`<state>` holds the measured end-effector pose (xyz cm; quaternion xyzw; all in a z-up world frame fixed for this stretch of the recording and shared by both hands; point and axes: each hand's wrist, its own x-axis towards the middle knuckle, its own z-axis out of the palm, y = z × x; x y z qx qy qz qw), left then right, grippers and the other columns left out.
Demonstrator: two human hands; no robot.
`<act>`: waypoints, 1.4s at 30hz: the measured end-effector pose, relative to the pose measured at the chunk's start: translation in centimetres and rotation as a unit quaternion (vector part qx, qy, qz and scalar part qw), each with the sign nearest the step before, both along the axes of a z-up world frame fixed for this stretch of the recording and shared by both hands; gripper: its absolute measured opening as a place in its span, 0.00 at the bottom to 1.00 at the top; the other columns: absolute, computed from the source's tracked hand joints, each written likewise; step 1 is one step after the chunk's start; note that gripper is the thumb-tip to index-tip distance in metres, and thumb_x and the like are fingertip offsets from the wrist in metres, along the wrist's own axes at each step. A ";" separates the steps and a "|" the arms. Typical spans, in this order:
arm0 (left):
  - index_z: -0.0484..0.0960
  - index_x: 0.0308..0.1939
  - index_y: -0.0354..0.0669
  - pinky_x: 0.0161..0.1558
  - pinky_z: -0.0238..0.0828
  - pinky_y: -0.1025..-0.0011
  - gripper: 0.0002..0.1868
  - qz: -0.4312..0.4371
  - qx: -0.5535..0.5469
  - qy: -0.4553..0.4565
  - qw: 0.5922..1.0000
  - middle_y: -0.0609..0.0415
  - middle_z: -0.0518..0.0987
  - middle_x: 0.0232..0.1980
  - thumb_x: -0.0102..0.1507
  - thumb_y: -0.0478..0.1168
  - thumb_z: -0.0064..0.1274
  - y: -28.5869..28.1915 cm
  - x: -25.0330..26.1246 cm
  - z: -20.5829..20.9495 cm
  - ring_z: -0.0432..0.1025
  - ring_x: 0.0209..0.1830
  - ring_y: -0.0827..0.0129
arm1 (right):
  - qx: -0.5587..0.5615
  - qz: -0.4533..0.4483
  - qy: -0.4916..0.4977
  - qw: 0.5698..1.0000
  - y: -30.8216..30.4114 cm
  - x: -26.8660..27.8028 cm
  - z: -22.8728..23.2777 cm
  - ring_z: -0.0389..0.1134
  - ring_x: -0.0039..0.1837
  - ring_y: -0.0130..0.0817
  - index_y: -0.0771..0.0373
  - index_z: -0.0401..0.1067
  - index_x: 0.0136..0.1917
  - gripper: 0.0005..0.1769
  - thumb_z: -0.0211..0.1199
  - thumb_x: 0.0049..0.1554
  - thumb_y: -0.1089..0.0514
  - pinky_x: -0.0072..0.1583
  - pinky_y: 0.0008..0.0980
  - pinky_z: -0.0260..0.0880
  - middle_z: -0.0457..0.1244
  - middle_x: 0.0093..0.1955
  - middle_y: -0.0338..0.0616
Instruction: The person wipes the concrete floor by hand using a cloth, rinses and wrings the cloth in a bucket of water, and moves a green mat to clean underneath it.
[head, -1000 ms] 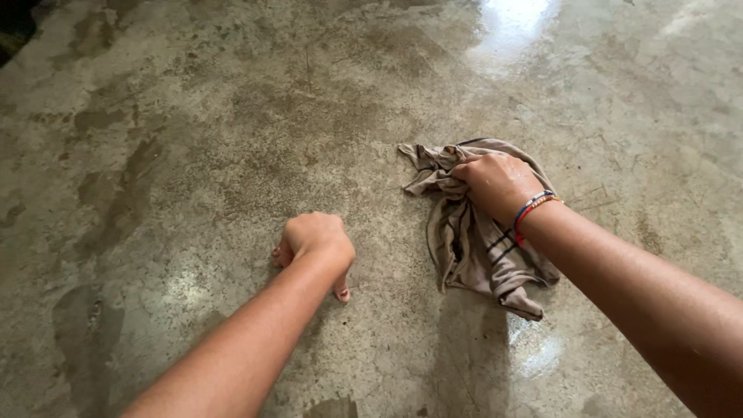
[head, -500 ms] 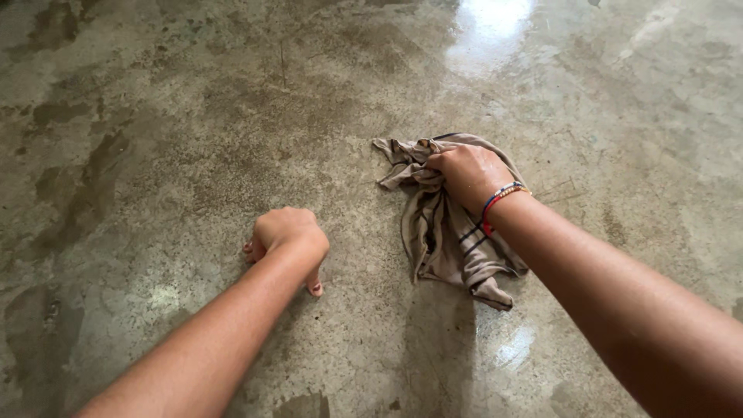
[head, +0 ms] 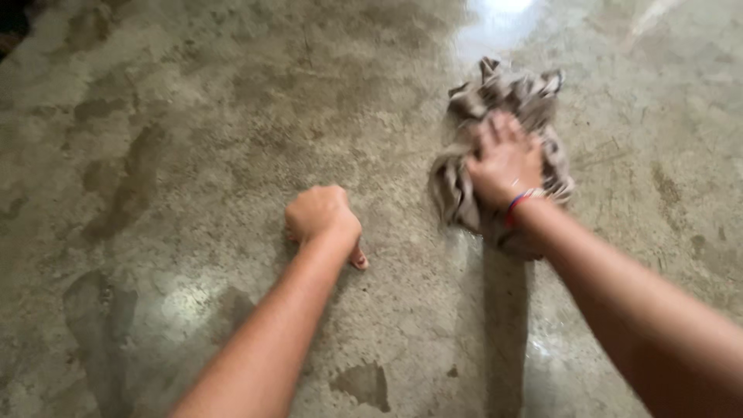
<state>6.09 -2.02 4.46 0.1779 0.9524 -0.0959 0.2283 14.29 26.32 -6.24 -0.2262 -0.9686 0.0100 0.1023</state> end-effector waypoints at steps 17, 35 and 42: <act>0.87 0.47 0.43 0.58 0.74 0.50 0.17 -0.069 0.047 0.024 0.996 0.38 0.82 0.53 0.56 0.45 0.58 -27.3 4.4 0.6 0.77 0.57 0.44 | -0.135 0.560 -0.051 0.816 -42.8 15.7 6.3 0.42 0.83 0.46 0.62 0.62 0.73 0.34 0.53 0.57 0.46 0.76 0.61 0.34 0.46 0.82 0.52; 0.24 0.80 0.43 0.74 0.21 0.34 0.80 0.183 -0.060 -0.029 0.981 0.28 0.26 0.81 0.47 0.83 0.55 -50.5 3.4 -3.3 0.20 0.82 0.39 | -0.007 0.225 0.073 0.972 -20.1 -0.6 -0.3 0.47 0.81 0.53 0.62 0.63 0.76 0.36 0.54 0.60 0.42 0.73 0.58 0.46 0.51 0.82 0.54; 0.10 0.77 0.50 0.70 0.07 0.33 0.89 0.234 0.022 -0.061 0.970 0.30 0.07 0.77 0.40 0.84 0.59 -51.0 3.7 -3.6 0.03 0.77 0.39 | -0.009 0.315 0.073 0.946 -28.7 -14.4 0.3 0.46 0.80 0.60 0.61 0.60 0.80 0.37 0.52 0.64 0.41 0.74 0.62 0.46 0.50 0.83 0.57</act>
